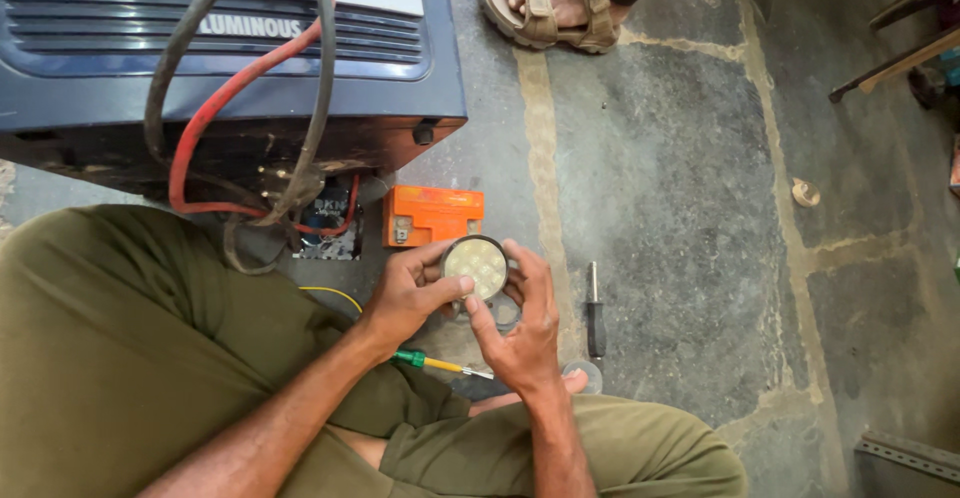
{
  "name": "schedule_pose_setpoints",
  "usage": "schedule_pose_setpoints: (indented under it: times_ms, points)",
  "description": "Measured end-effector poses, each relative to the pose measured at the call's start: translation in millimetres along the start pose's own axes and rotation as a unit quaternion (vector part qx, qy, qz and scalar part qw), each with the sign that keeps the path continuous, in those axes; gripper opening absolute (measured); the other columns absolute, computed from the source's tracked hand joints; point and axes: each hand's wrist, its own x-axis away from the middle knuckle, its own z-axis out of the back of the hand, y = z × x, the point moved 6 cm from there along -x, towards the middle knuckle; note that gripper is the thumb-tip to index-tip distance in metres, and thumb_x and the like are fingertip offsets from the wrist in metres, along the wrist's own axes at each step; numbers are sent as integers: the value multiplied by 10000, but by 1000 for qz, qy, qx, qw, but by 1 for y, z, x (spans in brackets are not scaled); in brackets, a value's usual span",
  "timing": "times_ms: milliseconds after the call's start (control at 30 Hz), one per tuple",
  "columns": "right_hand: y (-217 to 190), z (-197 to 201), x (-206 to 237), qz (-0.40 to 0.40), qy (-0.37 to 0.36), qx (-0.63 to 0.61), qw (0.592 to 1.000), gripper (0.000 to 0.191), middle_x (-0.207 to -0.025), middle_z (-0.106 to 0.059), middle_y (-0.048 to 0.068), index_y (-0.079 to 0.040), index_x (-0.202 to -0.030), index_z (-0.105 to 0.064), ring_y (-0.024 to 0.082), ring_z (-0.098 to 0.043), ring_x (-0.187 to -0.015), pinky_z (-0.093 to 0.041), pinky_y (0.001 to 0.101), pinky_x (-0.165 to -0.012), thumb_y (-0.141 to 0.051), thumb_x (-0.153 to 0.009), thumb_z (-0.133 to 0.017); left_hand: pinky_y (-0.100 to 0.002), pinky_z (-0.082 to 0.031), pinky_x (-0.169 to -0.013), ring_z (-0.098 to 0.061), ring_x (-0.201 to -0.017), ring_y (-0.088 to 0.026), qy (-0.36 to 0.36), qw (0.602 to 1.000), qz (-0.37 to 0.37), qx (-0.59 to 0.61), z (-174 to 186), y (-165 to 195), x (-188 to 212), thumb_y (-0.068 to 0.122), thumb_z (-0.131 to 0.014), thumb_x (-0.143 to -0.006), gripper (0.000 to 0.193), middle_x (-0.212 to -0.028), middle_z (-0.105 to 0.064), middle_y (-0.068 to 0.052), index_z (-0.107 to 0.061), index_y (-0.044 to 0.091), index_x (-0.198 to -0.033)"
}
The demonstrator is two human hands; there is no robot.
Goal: The person assembles a circular LED light module by connecting wires to a battery, testing the light, and then fitting the module into a black housing. They use a screwdriver to secure the assembly.
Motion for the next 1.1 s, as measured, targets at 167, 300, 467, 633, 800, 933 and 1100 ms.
schedule_pose_setpoints:
  times_ms: [167, 300, 467, 633, 800, 933, 1100]
  points:
    - [14, 3, 3, -55, 8, -94, 994, 730, -1440, -539, 166, 1, -1515, -375, 241, -663, -1187, -562, 374, -1027, -46, -883, -738, -237, -534, -651, -668, -823, -50, 7, 1000, 5, 3, 1, 1, 0, 134, -722, -856, 487, -1008, -763, -22, -658, 12, -1323]
    - [21, 2, 6, -61, 4, -101, 993, 663, -1440, -560, 171, 8, -1493, -413, 245, -670, -1209, -566, 374, -1040, -15, -902, -713, -230, -521, -661, -660, -825, -56, 7, 1000, -8, 6, 3, 2, 0, 149, -709, -871, 478, -1007, -756, -25, -662, 4, -1324]
    - [37, 3, 10, -105, 19, -181, 978, 521, -1398, -599, 153, 20, -1452, -462, 212, -665, -1202, -561, 343, -1012, -1, -956, -621, -242, -533, -650, -681, -832, -63, 10, 1000, 6, 5, 4, -1, 0, 169, -697, -871, 463, -1006, -761, -23, -668, 12, -1306]
    - [52, 6, 11, -140, 54, -204, 967, 356, -1235, -693, 112, 35, -1349, -605, 158, -682, -1081, -585, 310, -934, -27, -999, -591, -243, -543, -651, -691, -827, -70, 5, 1000, 8, 8, 2, 0, 1, 174, -693, -874, 461, -1001, -767, -25, -665, 19, -1307]
    - [55, 4, 12, -134, 66, -195, 969, 302, -1166, -718, 98, 48, -1285, -641, 146, -685, -1054, -579, 294, -919, -45, -997, -629, -245, -540, -640, -689, -821, -67, 5, 1000, 10, -7, 3, 0, 2, 177, -697, -873, 460, -995, -770, -25, -673, 20, -1304]
    - [57, 4, 12, -141, 64, -204, 967, 271, -1137, -731, 100, 56, -1248, -658, 145, -694, -1028, -581, 293, -903, -45, -998, -637, -243, -535, -630, -679, -803, -63, 3, 1000, 14, -4, 3, -2, 1, 179, -699, -878, 458, -977, -769, -24, -673, 26, -1310]
    - [60, 5, 13, -155, 72, -212, 962, 270, -1112, -742, 100, 52, -1220, -656, 142, -703, -1015, -575, 280, -894, -33, -965, -668, -236, -528, -624, -664, -792, -51, -6, 1000, -3, -9, 2, -1, 1, 176, -699, -890, 445, -966, -762, -12, -671, 12, -1303]
